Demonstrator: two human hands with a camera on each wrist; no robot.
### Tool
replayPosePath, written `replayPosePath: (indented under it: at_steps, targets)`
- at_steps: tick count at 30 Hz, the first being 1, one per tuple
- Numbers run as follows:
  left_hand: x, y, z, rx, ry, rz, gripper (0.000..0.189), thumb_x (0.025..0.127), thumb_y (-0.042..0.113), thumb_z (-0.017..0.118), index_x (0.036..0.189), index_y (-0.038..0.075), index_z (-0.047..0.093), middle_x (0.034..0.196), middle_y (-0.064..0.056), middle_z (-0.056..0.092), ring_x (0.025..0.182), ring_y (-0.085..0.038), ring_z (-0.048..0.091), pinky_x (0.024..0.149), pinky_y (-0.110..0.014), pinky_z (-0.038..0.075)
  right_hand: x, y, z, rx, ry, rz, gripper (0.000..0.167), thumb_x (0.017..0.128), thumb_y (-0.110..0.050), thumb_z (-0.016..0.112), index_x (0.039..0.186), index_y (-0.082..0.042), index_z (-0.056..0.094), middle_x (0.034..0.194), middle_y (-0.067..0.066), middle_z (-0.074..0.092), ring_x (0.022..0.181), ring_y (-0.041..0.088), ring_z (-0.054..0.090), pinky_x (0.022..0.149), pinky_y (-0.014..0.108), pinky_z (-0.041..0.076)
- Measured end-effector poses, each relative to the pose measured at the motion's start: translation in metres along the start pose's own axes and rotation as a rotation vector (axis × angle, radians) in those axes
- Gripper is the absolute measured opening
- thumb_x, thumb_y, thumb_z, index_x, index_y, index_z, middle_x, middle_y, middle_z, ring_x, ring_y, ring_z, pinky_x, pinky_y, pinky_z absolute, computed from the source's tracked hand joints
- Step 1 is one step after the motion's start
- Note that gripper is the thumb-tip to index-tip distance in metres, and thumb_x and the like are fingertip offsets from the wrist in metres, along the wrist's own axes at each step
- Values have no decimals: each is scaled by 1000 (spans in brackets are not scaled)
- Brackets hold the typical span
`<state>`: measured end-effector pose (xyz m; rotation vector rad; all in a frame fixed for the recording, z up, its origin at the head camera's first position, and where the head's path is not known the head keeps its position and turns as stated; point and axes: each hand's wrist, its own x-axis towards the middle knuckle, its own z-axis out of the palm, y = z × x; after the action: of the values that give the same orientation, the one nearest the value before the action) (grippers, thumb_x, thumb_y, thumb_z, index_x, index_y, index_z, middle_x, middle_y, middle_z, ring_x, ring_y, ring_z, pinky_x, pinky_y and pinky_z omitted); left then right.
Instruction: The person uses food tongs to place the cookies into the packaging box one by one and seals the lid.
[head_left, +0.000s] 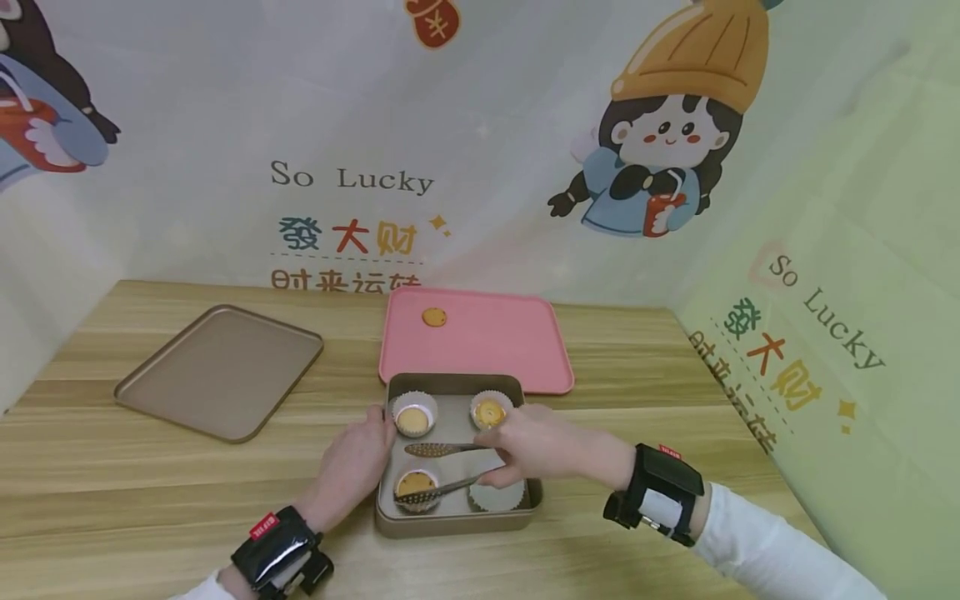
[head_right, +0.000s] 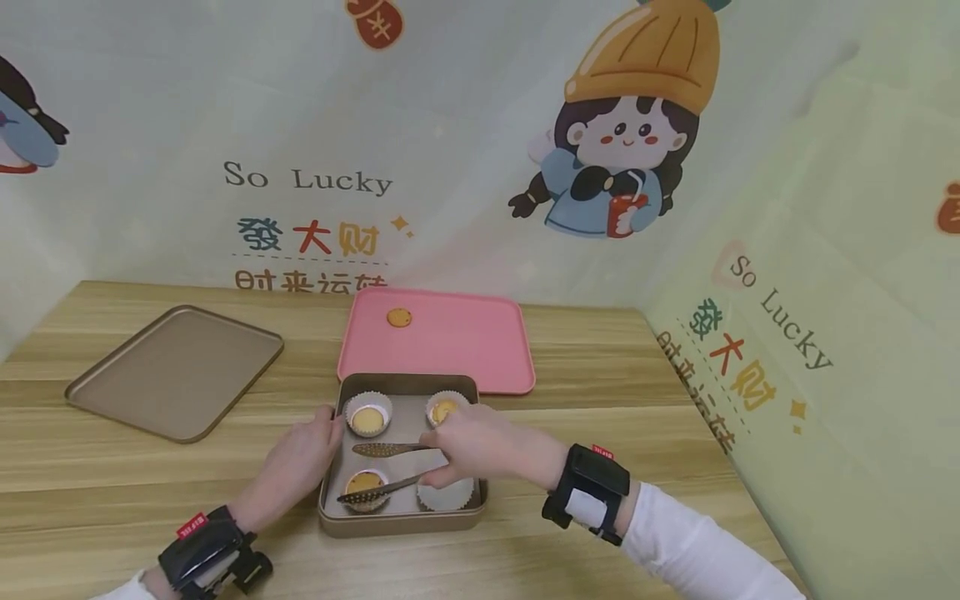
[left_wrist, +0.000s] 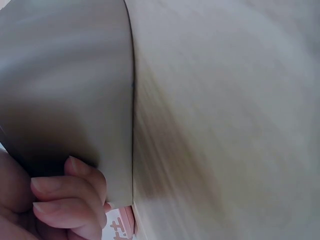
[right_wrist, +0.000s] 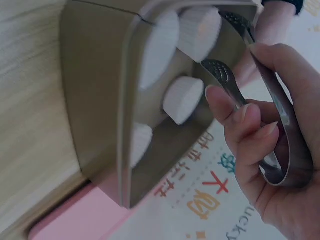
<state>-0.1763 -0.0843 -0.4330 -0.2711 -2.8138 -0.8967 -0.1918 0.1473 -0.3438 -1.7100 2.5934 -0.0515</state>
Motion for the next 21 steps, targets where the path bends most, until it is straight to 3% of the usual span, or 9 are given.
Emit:
replayPosePath:
  at_steps: [4,8,13,16,21]
  targets:
    - [0,-1,1,10,10,12,18,95,11,41,89,-5,47,54,-6,39,45,-20,44,35,-32,34,-4,10,-18,136,33,35,22,82,-30,66,82,-9,61,57,-14,45,46,-4,38,43,14,32]
    - [0,-1,1,21,23,27,17,95,10,42,88,-5,47,53,-6,39,44,-21,45,35,-32,35,-3,32,-34,215,81,126,26,84,-29,64,96,-6,65,62,-11,52,48,0,43,46,17,36]
    - [0,1,0,34,32,40,17,94,9,43,87,-5,46,53,-6,39,43,-20,44,34,-32,35,8,63,-44,258,101,271,17,86,-25,64,80,-9,62,53,-7,42,42,5,41,42,20,33]
    - [-1,1,0,40,28,42,17,94,9,43,86,-5,46,53,-6,39,43,-20,44,34,-31,35,20,78,-43,268,77,369,27,87,-26,62,67,-10,53,49,-5,35,39,8,41,42,21,33]
    - [-2,2,0,30,30,33,17,95,9,42,85,-5,46,53,-7,39,43,-21,45,34,-32,35,42,96,-36,200,31,489,32,88,-32,59,66,-10,55,51,-2,45,42,11,48,46,24,39]
